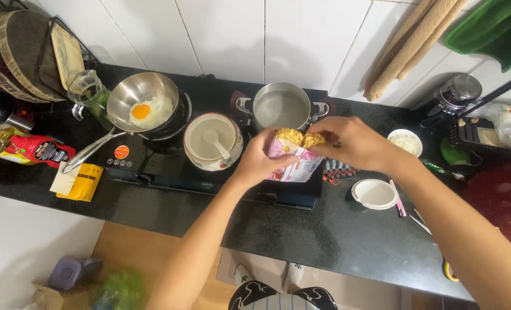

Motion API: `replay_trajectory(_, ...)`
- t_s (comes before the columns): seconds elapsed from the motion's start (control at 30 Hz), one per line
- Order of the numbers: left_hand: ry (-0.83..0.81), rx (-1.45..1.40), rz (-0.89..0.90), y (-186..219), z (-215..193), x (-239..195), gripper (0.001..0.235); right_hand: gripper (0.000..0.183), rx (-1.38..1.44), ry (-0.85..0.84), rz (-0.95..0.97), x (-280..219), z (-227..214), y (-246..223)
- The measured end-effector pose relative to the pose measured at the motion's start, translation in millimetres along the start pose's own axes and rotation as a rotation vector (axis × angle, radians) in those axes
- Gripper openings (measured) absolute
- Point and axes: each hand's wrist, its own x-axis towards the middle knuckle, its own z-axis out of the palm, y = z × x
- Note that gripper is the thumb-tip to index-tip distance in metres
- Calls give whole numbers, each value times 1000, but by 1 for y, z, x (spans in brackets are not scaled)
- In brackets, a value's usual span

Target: The person adds instant noodles and seasoning packets to a pot of boiling water on a gas stove. They then use chopsticks to check and adjust a frying egg in a pan on the adjacent burner.

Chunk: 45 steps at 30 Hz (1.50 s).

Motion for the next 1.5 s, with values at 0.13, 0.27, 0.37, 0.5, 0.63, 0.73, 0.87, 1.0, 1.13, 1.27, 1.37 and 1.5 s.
replay_trajectory(0.13,-115,76,-61,6,-11,4,74,37,34,-67,229,13,-15,-14)
replay_trajectory(0.27,-119,49,-12,5,-12,6,74,42,-44,-180,171,22,-21,-22)
replay_trajectory(0.37,-107,100,33,7,-13,6,70,44,-156,-256,125,30,-23,-28)
replay_trajectory(0.5,-77,129,-89,22,-12,5,62,31,-193,-419,390,42,-39,-80)
replay_trajectory(0.63,-76,144,69,14,-10,10,61,31,-309,-348,136,49,-30,-45)
replay_trajectory(0.73,-22,49,64,15,-7,15,64,30,-276,-290,-21,55,-31,-48)
replay_trajectory(0.87,-7,-21,9,22,-5,19,56,25,-321,-382,168,61,-38,-82)
replay_trajectory(1.0,18,-103,-22,16,-8,23,47,29,-384,-353,89,67,-32,-64)
replay_trajectory(1.13,21,-120,-2,13,-12,27,42,33,-431,-230,-196,69,-24,-40)
replay_trajectory(1.27,57,-21,-16,17,-17,29,38,30,-427,-264,-74,72,-25,-52)
replay_trajectory(1.37,66,11,-39,19,-19,30,37,32,-421,-267,-64,74,-25,-54)
replay_trajectory(1.5,63,-42,8,11,-23,32,37,32,-434,-265,-112,78,-23,-51)
